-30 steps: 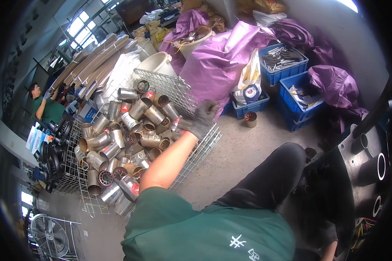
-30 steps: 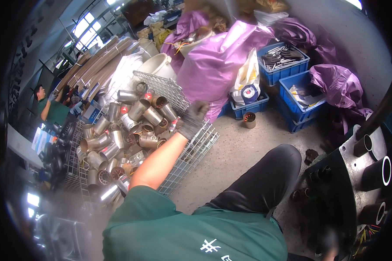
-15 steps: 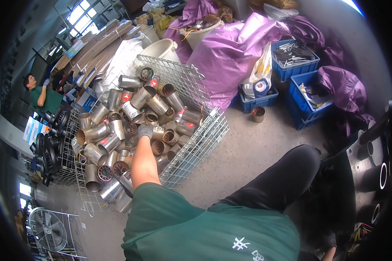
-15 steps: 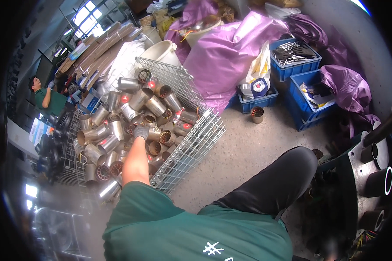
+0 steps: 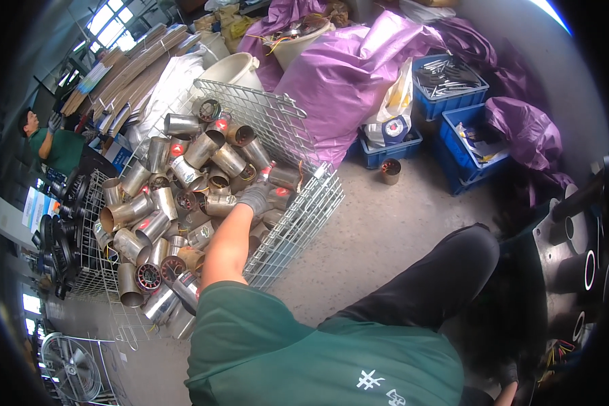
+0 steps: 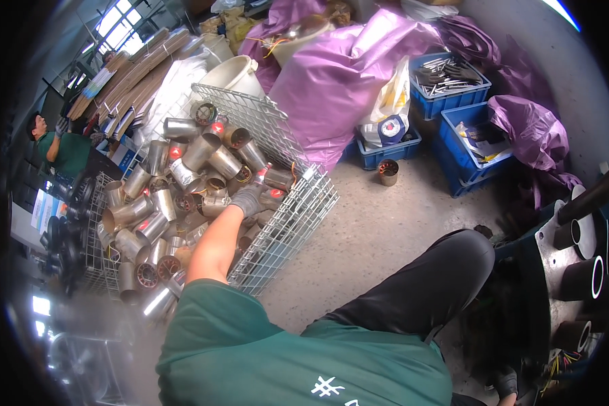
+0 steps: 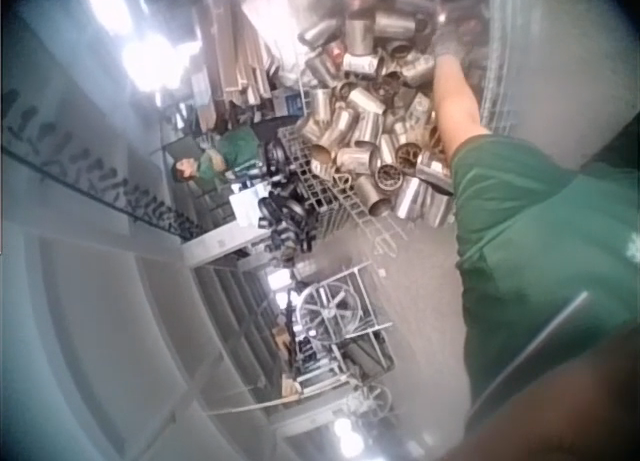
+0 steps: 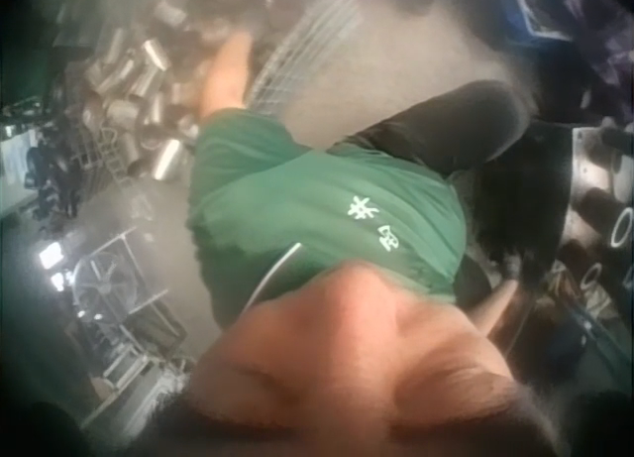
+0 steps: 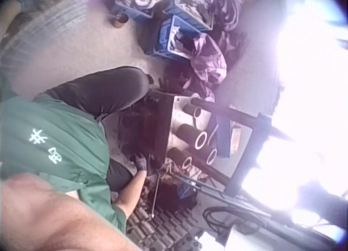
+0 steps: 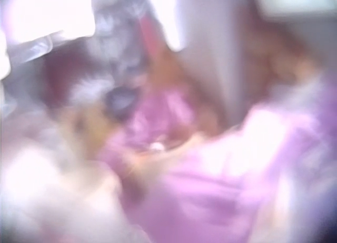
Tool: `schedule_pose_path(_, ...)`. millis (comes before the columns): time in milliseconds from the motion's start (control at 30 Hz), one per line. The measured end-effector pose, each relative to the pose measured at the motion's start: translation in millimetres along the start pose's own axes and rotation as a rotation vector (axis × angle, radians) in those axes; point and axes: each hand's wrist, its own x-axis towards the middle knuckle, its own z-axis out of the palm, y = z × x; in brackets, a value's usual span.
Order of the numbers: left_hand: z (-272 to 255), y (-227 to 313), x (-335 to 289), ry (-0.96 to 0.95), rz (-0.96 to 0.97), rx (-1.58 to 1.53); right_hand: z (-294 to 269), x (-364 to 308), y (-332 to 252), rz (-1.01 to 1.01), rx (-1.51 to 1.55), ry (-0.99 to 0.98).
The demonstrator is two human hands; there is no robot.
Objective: The person picks up a metal cylinder and inserts a copper-wound stator core into it by hand. They then place the assembly into a vertical press and operate a lever to press the core into the housing before placing the finished component into a bin.
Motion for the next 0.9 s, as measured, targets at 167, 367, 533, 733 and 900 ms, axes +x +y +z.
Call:
schedule_pose_path(167,-16.1,36.1,41.7,-0.133,0.128,0.145,0.2,-25.3,-91.9,0.024,-0.325,0.09)
schedule_pose_path(367,-3.1,61.5,84.4,-0.278,0.226,0.002,18.6,-50.8,-104.6,-0.252,-0.481,0.408)
schedule_pose_path(533,31.7,31.2,125.3,-0.343,0.116,-0.023,26.3,-55.1,-120.9,-0.299,-0.158,0.448)
schedule_pose_path(733,45.8,51.5,138.3,-0.179,0.113,-0.061,25.8,-63.7,-81.6,-0.419,-0.761,0.428)
schedule_pose_path(900,38.9,36.0,106.8,-0.108,-0.009,-0.1,29.7,-75.1,-168.4,0.01,0.218,0.325)
